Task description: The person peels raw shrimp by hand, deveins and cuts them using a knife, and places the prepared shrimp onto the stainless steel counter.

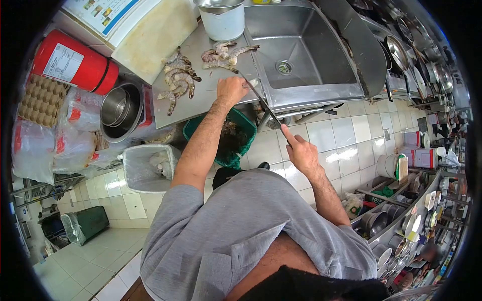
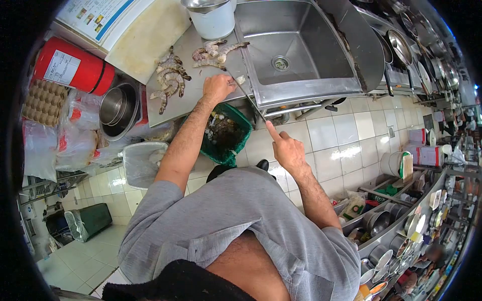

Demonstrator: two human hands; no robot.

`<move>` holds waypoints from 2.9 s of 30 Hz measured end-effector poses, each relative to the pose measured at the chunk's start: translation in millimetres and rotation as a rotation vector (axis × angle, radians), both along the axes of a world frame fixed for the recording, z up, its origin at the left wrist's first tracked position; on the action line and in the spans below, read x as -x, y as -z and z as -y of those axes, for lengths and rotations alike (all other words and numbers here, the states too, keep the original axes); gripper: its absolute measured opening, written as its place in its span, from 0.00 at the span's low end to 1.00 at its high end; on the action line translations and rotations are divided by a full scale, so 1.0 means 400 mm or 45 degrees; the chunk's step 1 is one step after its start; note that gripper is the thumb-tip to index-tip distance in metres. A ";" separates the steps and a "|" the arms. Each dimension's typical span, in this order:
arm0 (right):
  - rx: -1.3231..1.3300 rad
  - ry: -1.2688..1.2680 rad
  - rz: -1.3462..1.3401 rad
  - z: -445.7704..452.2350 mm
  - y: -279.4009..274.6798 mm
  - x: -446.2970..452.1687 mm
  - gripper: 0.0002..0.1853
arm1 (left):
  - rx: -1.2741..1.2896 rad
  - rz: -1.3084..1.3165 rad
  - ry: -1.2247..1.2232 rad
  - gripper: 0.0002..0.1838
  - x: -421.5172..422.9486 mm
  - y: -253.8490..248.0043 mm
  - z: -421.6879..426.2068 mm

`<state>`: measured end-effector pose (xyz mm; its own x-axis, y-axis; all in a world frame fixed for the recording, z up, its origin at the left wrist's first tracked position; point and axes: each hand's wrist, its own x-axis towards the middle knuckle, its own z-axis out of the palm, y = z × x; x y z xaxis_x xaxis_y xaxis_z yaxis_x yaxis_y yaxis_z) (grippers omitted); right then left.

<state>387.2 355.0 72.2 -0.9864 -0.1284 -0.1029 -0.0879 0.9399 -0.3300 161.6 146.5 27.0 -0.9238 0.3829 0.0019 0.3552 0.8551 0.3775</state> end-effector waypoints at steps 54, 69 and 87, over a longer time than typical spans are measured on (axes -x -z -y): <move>0.023 -0.039 -0.030 0.009 0.024 0.022 0.36 | -0.460 -0.076 -0.096 0.13 -0.019 0.072 0.036; 0.410 0.069 0.029 0.041 0.048 0.078 0.37 | -0.591 -0.276 -0.089 0.14 -0.044 0.109 0.051; 0.176 -0.033 -0.074 0.047 0.072 0.075 0.37 | -0.600 -0.309 -0.112 0.13 -0.047 0.117 0.043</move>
